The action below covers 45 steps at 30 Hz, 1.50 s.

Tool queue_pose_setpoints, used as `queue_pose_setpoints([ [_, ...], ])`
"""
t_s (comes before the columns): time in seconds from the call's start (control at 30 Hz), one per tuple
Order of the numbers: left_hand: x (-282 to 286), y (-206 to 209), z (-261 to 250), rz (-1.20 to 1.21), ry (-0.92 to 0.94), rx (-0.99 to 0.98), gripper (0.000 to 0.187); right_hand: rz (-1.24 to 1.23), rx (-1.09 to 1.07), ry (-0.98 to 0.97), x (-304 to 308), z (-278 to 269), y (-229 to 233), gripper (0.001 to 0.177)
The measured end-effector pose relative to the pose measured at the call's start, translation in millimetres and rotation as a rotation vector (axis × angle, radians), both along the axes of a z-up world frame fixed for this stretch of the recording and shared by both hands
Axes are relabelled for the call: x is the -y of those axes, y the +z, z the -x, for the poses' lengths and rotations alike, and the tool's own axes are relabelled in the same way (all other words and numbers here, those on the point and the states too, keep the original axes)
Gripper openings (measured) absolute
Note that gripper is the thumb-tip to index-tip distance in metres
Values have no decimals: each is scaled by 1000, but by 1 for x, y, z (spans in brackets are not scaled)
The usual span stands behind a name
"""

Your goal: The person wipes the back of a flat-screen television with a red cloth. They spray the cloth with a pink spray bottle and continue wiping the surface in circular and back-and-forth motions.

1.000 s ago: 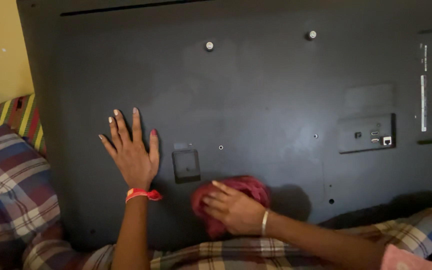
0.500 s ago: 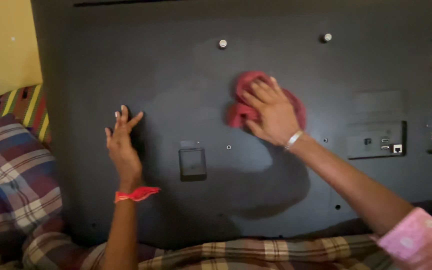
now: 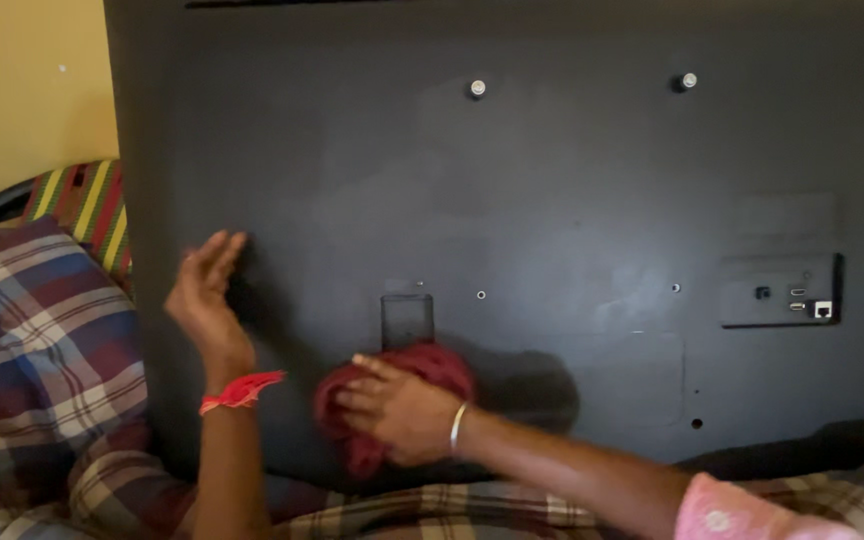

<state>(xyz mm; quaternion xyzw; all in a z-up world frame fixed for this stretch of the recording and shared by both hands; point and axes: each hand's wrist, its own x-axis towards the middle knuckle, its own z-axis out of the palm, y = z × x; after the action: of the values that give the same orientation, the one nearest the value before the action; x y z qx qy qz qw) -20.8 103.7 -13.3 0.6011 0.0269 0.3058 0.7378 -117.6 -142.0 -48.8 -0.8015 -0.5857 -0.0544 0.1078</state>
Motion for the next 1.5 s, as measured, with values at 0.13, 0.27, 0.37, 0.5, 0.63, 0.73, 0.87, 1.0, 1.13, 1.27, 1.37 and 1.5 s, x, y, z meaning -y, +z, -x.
queue_pose_setpoints([
  [0.13, -31, -7, 9, -67, 199, 17, 46, -166, 210, -274, 36, -68, 49, 68],
  [0.27, -48, -11, 12, -47, 151, -30, 53, -229, 357, -549, 64, -150, 107, 59],
  [0.37, -56, -12, 12, -4, 123, -94, 58, -270, 359, -537, 49, -168, 107, 60],
  [0.5, -56, -16, 12, 5, 124, -105, 59, -201, 330, -431, -17, -140, 61, 65],
  [0.63, -50, -16, 14, -23, 94, -39, 54, -147, 296, -238, -76, -54, 1, 56],
  [0.73, -46, -19, 17, -29, 108, -79, 55, -90, 159, -64, -77, 2, -25, 52],
  [0.87, -44, -23, 15, -113, 69, 36, 51, -20, 102, -22, -47, -17, -10, 72],
  [1.0, -33, -20, 14, -171, 104, 26, 46, -226, 306, -370, 12, -110, 55, 73],
  [1.13, -11, -16, 18, -525, 309, -35, 48, -315, 387, -563, 48, -164, 104, 61],
  [1.27, -11, -16, 19, -364, 257, -79, 48, -325, 383, -628, 15, -160, 90, 62],
  [1.37, -21, -13, 15, -280, 203, -91, 48, -263, 318, -451, -45, -132, 54, 69],
  [1.5, -29, -15, 18, -360, 157, -67, 49, -22, 268, -295, -110, -54, 3, 58],
])
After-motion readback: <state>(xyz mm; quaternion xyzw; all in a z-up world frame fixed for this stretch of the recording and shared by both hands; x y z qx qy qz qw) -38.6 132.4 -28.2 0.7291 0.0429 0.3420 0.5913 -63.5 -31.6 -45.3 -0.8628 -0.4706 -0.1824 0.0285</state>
